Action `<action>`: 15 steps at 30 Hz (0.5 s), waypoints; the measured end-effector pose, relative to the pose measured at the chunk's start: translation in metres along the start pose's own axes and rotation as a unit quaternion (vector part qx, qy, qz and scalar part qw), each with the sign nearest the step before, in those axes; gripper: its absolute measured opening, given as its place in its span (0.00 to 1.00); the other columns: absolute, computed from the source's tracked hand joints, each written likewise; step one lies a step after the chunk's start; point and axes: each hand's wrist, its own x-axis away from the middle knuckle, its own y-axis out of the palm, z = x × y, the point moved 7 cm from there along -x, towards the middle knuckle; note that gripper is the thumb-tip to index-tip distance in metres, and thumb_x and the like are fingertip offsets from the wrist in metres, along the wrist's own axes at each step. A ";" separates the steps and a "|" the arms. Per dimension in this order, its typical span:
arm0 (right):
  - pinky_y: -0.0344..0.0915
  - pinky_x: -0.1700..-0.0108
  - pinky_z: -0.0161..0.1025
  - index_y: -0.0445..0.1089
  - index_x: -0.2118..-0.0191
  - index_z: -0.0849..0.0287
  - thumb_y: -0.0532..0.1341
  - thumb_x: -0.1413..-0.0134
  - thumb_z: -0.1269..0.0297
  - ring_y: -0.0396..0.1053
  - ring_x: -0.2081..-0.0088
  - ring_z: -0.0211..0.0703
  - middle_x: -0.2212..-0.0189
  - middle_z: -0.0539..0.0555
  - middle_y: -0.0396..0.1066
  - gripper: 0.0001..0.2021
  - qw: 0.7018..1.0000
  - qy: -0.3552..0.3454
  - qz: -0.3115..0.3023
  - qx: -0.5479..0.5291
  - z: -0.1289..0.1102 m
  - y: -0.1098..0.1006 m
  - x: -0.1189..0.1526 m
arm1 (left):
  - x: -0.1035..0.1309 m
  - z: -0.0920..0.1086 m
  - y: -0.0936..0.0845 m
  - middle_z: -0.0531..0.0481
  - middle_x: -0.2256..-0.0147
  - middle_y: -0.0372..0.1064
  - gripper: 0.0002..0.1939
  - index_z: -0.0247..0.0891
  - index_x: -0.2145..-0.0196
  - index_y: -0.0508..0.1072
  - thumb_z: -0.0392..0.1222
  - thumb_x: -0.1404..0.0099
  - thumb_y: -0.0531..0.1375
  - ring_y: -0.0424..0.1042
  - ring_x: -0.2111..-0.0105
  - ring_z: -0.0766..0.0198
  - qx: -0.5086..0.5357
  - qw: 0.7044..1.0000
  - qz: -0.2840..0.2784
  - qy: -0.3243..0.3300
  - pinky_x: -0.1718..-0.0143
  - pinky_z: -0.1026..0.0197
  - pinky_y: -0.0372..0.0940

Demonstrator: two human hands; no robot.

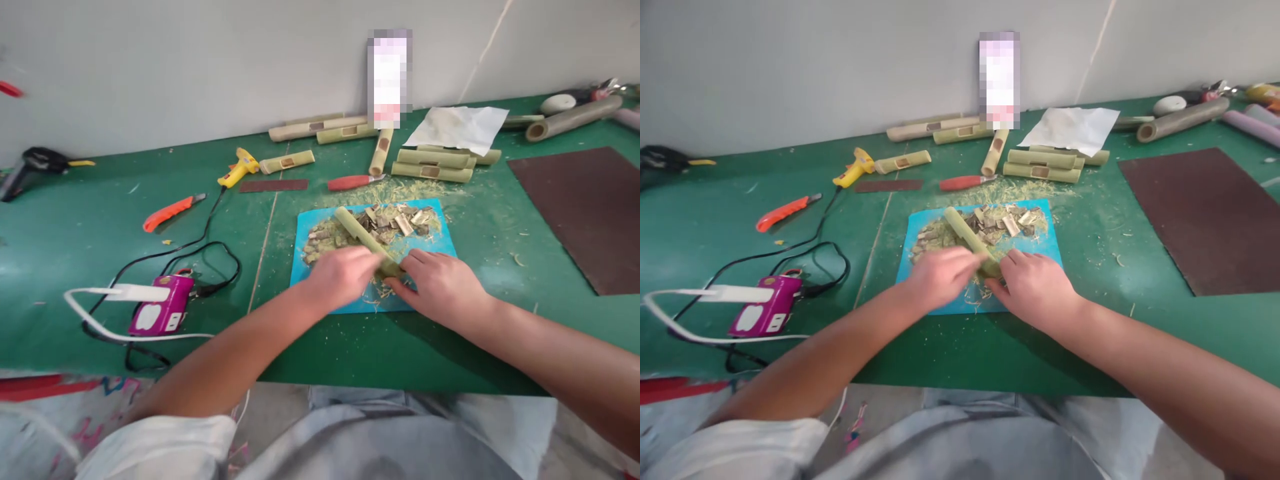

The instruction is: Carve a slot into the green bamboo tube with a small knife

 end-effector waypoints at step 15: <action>0.49 0.71 0.39 0.71 0.70 0.61 0.58 0.39 0.54 0.65 0.74 0.39 0.73 0.54 0.71 0.16 1.000 0.009 -0.002 -0.013 0.000 -0.001 -0.001 | 0.001 0.009 -0.001 0.47 0.70 0.76 0.14 0.35 0.53 0.77 0.39 0.27 0.53 0.75 0.71 0.65 0.006 1.000 0.000 0.018 0.72 0.65 0.67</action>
